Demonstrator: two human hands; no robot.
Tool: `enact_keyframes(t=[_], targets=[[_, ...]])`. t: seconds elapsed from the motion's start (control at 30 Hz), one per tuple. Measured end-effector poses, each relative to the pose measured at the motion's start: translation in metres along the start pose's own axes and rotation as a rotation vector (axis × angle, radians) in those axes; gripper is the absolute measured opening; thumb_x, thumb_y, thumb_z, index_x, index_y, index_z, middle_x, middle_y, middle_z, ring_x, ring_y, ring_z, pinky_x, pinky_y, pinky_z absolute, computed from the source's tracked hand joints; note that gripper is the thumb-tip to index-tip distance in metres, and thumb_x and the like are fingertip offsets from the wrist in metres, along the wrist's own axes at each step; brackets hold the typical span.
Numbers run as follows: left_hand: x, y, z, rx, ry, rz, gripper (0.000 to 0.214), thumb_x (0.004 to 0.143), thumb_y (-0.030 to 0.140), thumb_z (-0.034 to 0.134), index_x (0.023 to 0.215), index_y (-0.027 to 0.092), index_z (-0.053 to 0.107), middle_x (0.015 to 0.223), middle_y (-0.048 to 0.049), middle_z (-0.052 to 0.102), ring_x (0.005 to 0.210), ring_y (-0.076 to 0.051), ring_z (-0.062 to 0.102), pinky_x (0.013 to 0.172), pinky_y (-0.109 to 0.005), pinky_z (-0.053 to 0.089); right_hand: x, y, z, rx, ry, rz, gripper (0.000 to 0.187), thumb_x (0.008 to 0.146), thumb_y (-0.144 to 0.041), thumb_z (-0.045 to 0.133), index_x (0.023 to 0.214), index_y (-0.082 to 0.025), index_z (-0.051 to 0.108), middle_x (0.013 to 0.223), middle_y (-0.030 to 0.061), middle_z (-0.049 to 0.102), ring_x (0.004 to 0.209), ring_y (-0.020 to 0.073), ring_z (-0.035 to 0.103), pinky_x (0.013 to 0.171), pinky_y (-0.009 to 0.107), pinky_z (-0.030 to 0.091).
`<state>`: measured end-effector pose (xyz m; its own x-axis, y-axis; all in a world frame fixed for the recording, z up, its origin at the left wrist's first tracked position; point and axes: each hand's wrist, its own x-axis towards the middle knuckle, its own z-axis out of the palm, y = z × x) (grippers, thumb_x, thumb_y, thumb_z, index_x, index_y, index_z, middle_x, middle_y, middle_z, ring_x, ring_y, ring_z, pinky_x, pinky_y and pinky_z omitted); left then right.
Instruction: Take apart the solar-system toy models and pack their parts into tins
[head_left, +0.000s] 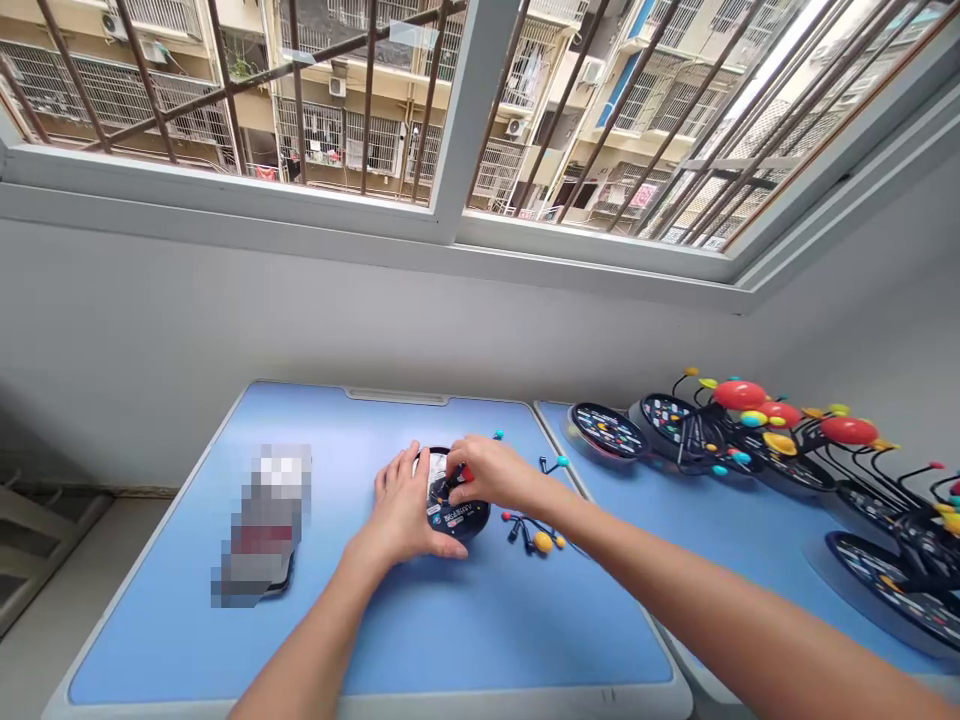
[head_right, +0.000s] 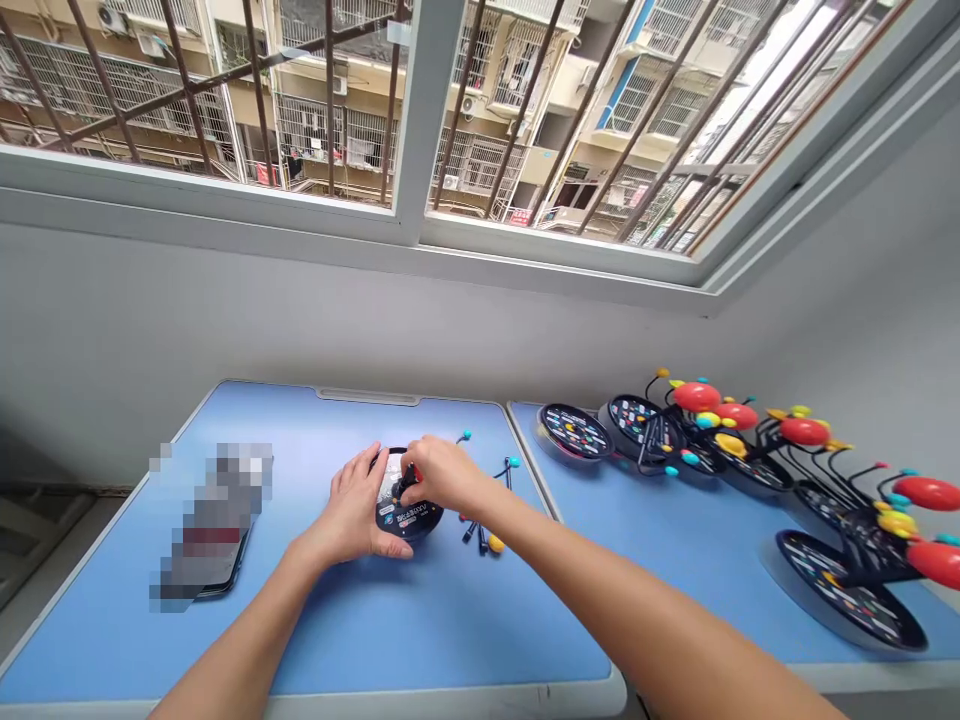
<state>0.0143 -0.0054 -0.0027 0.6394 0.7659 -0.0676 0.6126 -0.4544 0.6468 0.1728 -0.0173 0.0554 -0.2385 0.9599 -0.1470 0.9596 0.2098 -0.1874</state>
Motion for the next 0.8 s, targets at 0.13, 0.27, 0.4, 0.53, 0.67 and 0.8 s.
enact_keyframes(t=[0.13,0.27,0.4,0.53,0.67,0.8], targets=[[-0.002,0.002,-0.003,-0.068,0.003,0.017,0.118,0.044,0.043,0.078,0.141,0.011,0.018,0.147,-0.0185,0.018,0.133,-0.035,0.019,0.107,-0.046,0.022,0.005,-0.002,0.011,0.021,0.031,0.029,0.01,0.065,-0.027,0.072,0.072,-0.02,0.068,0.073,0.0019,0.064,0.078,0.0186,0.055,0.06,0.024,0.034],[-0.003,0.002,-0.004,-0.137,0.028,0.036,0.11,0.043,0.036,0.079,0.137,0.013,0.025,0.144,-0.0171,0.023,0.128,-0.036,0.025,0.102,-0.045,0.031,0.003,-0.006,0.002,0.02,0.062,0.037,0.003,0.067,-0.024,0.068,0.068,-0.02,0.068,0.073,0.0017,0.065,0.076,0.0177,0.055,0.061,0.024,0.034],[-0.002,0.001,-0.002,-0.127,0.035,0.058,0.107,0.044,0.036,0.078,0.135,0.013,0.027,0.142,-0.0175,0.024,0.127,-0.037,0.026,0.102,-0.045,0.031,-0.003,-0.009,-0.017,0.025,0.078,0.046,0.006,0.067,-0.025,0.068,0.066,-0.02,0.069,0.069,0.0009,0.064,0.068,0.0158,0.054,0.059,0.024,0.034],[0.0,-0.001,0.0,-0.102,0.031,0.044,0.112,0.045,0.038,0.077,0.139,0.011,0.021,0.144,-0.0179,0.021,0.129,-0.035,0.022,0.104,-0.045,0.027,-0.012,-0.013,-0.047,0.066,0.127,0.021,0.007,0.067,-0.024,0.068,0.063,-0.019,0.068,0.066,-0.0001,0.063,0.064,0.0135,0.053,0.058,0.022,0.035],[0.001,-0.002,0.001,-0.065,0.013,0.032,0.118,0.044,0.044,0.076,0.14,0.01,0.018,0.146,-0.0177,0.019,0.13,-0.035,0.021,0.105,-0.045,0.026,-0.022,-0.008,-0.079,0.096,0.19,0.038,0.01,0.068,-0.028,0.067,0.063,-0.019,0.068,0.067,-0.0007,0.063,0.062,0.012,0.053,0.056,0.021,0.035],[0.001,-0.003,0.0,-0.036,-0.008,0.027,0.124,0.043,0.048,0.077,0.142,0.009,0.014,0.147,-0.0184,0.015,0.131,-0.036,0.018,0.106,-0.045,0.023,-0.033,0.017,-0.079,-0.029,0.125,0.202,0.011,0.068,-0.029,0.066,0.065,-0.019,0.068,0.068,-0.0002,0.063,0.059,0.0122,0.052,0.053,0.021,0.034]])
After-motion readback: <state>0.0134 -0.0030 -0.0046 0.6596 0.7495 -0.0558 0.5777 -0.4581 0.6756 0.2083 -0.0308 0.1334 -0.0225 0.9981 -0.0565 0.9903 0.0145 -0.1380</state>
